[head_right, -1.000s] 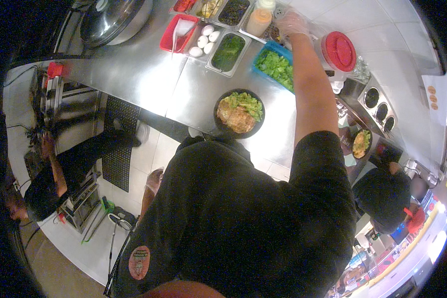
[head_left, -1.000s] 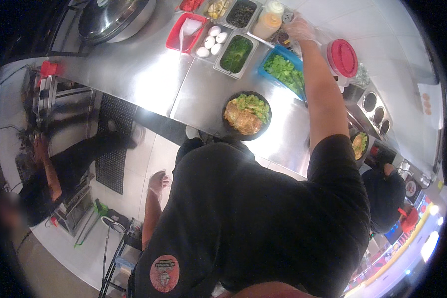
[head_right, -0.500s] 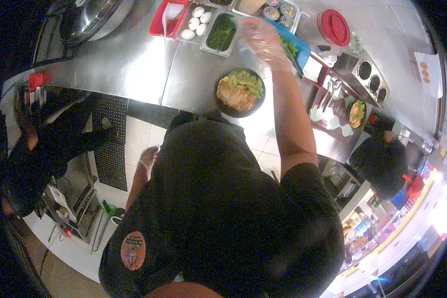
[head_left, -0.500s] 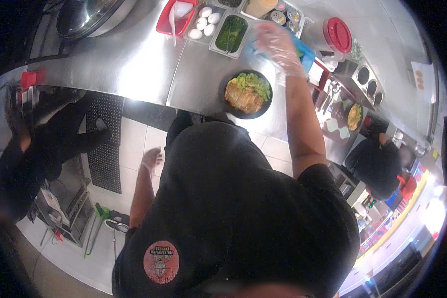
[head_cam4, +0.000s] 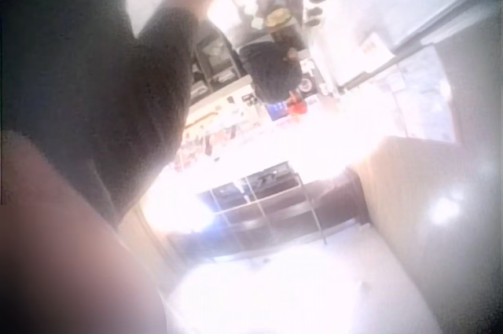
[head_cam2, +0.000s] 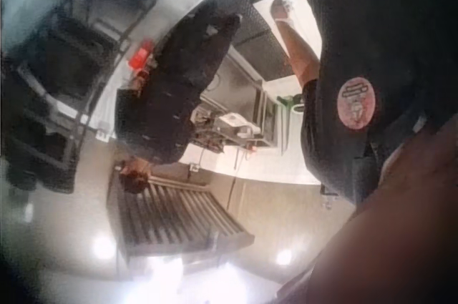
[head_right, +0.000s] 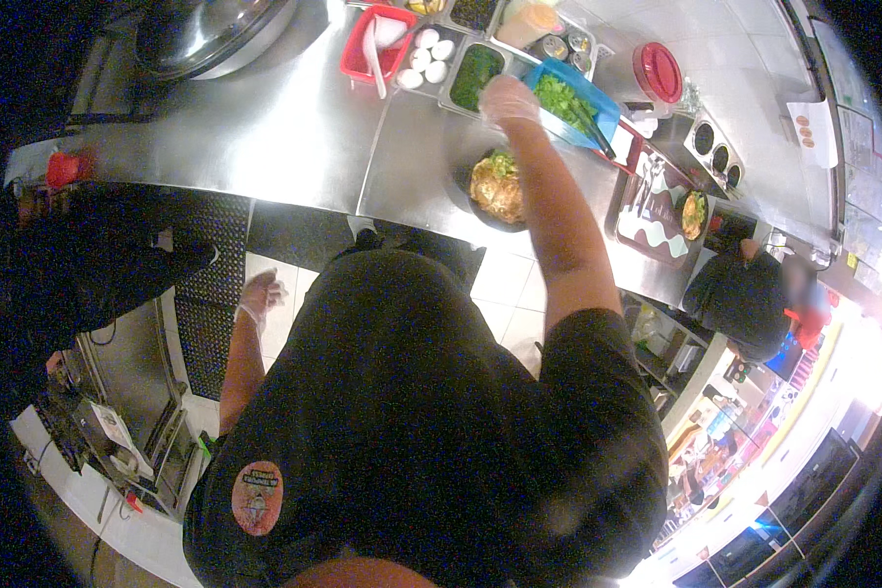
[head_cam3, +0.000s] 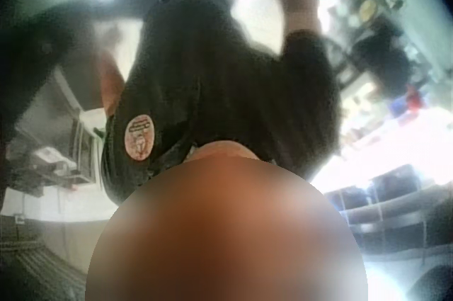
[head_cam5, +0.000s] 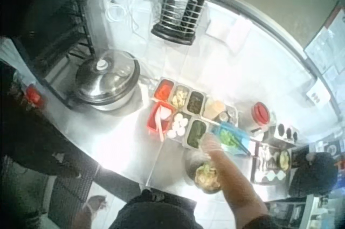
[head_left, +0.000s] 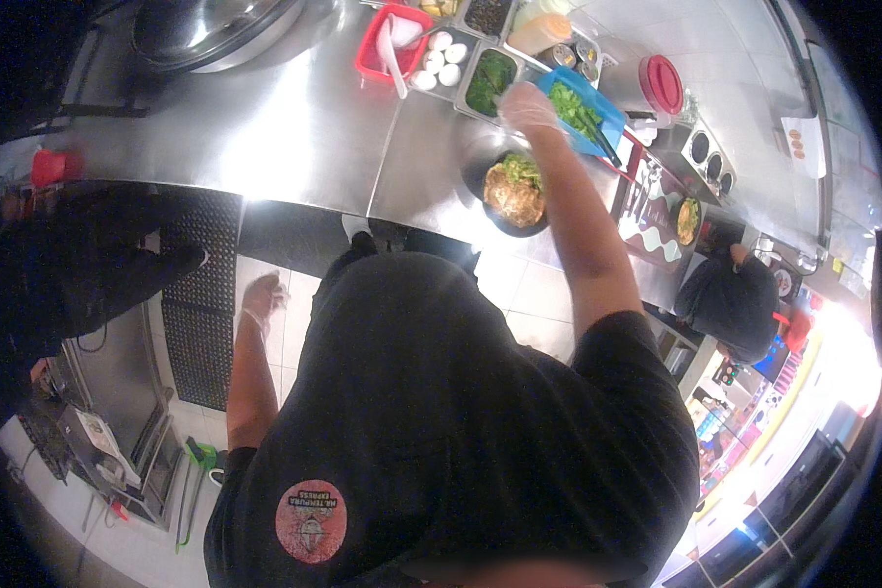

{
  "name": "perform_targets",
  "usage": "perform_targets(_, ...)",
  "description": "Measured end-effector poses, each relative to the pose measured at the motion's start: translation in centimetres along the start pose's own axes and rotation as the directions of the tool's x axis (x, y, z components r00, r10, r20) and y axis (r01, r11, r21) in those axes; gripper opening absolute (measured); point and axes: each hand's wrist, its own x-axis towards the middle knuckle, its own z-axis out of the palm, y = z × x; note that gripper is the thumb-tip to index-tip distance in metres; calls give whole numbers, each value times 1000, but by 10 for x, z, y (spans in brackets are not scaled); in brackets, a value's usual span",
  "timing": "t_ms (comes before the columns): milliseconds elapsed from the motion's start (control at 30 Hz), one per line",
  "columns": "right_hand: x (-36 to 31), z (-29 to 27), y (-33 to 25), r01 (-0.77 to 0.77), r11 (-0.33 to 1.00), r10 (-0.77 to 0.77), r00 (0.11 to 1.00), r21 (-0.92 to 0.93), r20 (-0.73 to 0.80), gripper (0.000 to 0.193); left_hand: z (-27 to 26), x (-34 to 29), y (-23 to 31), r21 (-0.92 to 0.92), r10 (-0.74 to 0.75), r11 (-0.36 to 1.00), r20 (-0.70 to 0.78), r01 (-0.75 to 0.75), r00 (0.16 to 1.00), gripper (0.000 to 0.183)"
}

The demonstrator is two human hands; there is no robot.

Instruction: The person assembles multiple rice bowls by scooping rice, adding cooked meat, and topping with chopped lettuce. The person places the finished bowls onto trays and moves them to a serving counter.

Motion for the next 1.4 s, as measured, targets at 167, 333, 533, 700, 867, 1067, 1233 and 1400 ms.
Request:
perform_targets(167,-35,-39,28,219,976,-219,971,-10,-98,28,-30,-7,-40,132,-215,967,-25,216,976,31)
perform_targets(333,-31,-46,28,128,984,-139,987,-120,-81,28,-42,8,-39,270,-197,939,-81,212,977,32)
perform_targets(533,-42,-57,-13,-87,995,79,987,-53,-141,37,-21,3,36,159,-35,987,-27,39,999,36)
perform_targets(700,-27,-28,-9,-116,993,117,983,10,-143,49,-16,8,56,196,76,977,45,-83,996,48)
perform_targets(867,-42,-32,-13,-105,991,116,981,81,-155,46,-31,2,42,244,-52,968,-22,55,998,52)
perform_targets(1067,-35,-6,34,-54,998,57,977,22,-206,40,-60,16,-1,255,-170,950,-67,182,983,40)
perform_targets(1233,-102,-57,-12,-144,949,200,963,281,-181,35,-45,2,14,292,-133,945,-60,144,989,43)
perform_targets(1400,-111,-31,-16,-124,933,237,918,337,-319,34,-34,13,25,251,-81,965,-4,79,997,45)
